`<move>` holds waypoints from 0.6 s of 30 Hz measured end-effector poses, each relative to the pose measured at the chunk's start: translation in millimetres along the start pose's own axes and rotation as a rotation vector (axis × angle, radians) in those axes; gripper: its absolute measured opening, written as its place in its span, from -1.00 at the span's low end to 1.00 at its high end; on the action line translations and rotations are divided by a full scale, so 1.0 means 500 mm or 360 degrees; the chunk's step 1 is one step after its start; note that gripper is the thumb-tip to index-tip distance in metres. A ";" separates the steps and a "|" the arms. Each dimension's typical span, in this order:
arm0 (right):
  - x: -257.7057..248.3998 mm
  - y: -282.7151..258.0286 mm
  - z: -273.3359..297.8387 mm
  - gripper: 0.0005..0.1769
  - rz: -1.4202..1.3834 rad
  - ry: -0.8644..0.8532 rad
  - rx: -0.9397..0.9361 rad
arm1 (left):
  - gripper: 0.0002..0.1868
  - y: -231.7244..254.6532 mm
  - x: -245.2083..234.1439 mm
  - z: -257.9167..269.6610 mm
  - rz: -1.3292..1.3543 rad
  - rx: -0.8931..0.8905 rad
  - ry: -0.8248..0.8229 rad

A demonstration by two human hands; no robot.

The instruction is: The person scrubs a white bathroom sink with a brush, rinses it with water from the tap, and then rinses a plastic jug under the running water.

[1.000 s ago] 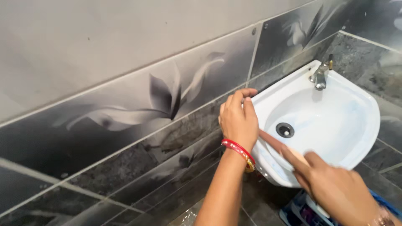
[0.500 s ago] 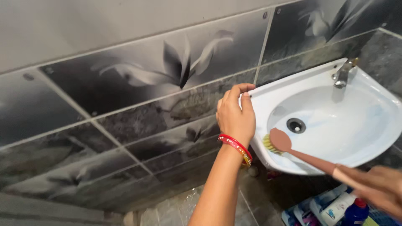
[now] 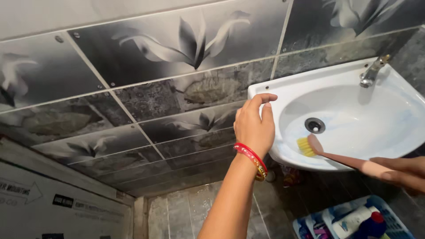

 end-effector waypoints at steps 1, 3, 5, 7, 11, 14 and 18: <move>-0.008 0.007 -0.013 -0.26 -0.0003 -0.0020 -0.0067 | -0.77 0.005 -0.001 0.003 0.0006 0.0010 0.0022; -0.040 -0.019 -0.023 -0.23 -0.0042 -0.0102 -0.0136 | -0.77 0.017 0.001 0.012 0.0017 0.0030 0.0060; -0.073 -0.079 -0.009 -0.20 -0.0084 -0.0182 -0.0196 | -0.78 0.028 0.007 0.018 0.0017 0.0060 0.0043; -0.069 -0.153 -0.025 -0.22 -0.0266 -0.0063 0.0130 | -0.78 0.035 0.012 0.021 0.0013 0.0087 0.0031; -0.046 -0.182 -0.048 -0.21 -0.0598 0.0036 0.0290 | -0.78 0.037 0.005 0.018 -0.0019 0.0101 0.0035; -0.052 -0.135 -0.072 -0.25 -0.0331 -0.0096 0.0003 | -0.77 0.028 0.000 0.009 -0.0025 0.0075 0.0040; -0.100 -0.110 -0.060 -0.29 -0.0038 -0.0246 -0.0247 | -0.76 0.019 0.028 0.008 -0.0046 0.0012 -0.0023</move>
Point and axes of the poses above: each hand's wrist, its own z-axis away from the middle knuckle, its own x-axis out of the palm, y = z × x, the point moved 5 cm from there along -z, towards the middle knuckle, and after that the axes turned 8 degrees about z, right-handed, at the moved point
